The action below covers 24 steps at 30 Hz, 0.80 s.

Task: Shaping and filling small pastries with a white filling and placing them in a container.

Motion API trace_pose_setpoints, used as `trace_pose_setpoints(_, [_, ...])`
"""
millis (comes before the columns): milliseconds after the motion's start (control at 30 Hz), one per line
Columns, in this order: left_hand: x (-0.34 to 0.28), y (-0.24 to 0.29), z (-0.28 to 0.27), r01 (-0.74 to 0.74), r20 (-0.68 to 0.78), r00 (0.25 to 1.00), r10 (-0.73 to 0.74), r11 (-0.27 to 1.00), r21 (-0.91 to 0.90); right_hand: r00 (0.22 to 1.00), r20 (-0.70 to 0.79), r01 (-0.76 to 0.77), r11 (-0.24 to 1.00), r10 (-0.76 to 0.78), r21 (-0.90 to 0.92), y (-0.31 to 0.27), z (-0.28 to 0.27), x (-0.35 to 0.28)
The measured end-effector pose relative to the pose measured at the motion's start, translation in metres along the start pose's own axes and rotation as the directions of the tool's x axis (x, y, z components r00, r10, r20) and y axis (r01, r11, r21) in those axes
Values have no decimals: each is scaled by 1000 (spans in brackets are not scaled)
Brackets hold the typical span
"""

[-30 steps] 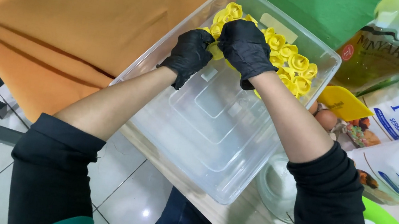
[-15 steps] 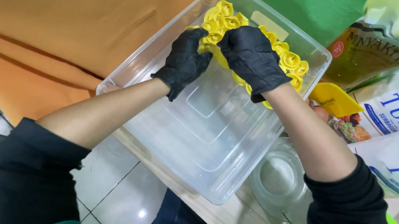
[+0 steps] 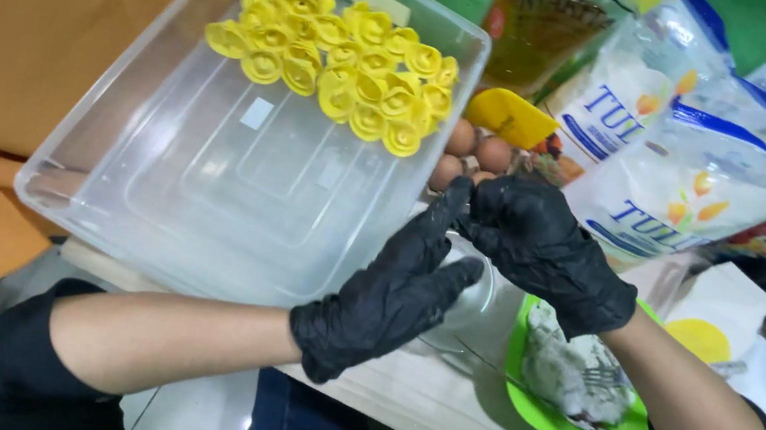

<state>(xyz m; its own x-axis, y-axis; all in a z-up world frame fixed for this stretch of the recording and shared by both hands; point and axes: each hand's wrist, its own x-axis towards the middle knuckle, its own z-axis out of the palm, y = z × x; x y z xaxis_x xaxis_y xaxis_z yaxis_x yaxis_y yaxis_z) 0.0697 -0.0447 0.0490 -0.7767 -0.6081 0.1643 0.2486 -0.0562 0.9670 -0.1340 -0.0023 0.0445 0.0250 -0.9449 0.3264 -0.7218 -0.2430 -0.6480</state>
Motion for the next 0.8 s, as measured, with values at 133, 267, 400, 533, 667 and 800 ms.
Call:
trace_pose_setpoints(133, [-30, 8, 47, -77, 232, 972, 44, 988, 133, 1000, 0, 17, 984, -17, -179, -1, -46, -74])
trace_pose_setpoints(267, [-35, -9, 75, -93, 298, 954, 43, 983, 157, 966, -91, -251, 965, 244, -76, 5, -79, -143])
trace_pose_setpoints(400, [-18, -35, 96, -39, 224, 974, 44, 999, -30, 686, -332, -596, 762, 647, 254, 0, -104, -193])
trace_pose_setpoints(533, [-9, -61, 103, -300, 168, 948, 271, 935, 189, 582, -491, -602, 750, 648, 276, 45, -120, -239])
trace_pose_setpoints(667, [-5, -89, 85, -633, 289, 774, 564, 673, 383, 518, -626, -609, 766, 582, 208, 80, -136, -273])
trace_pose_setpoints(800, [-3, -100, 69, -793, 408, 584, 702, 387, 471, 620, -596, -542, 828, 510, 144, 87, -149, -290])
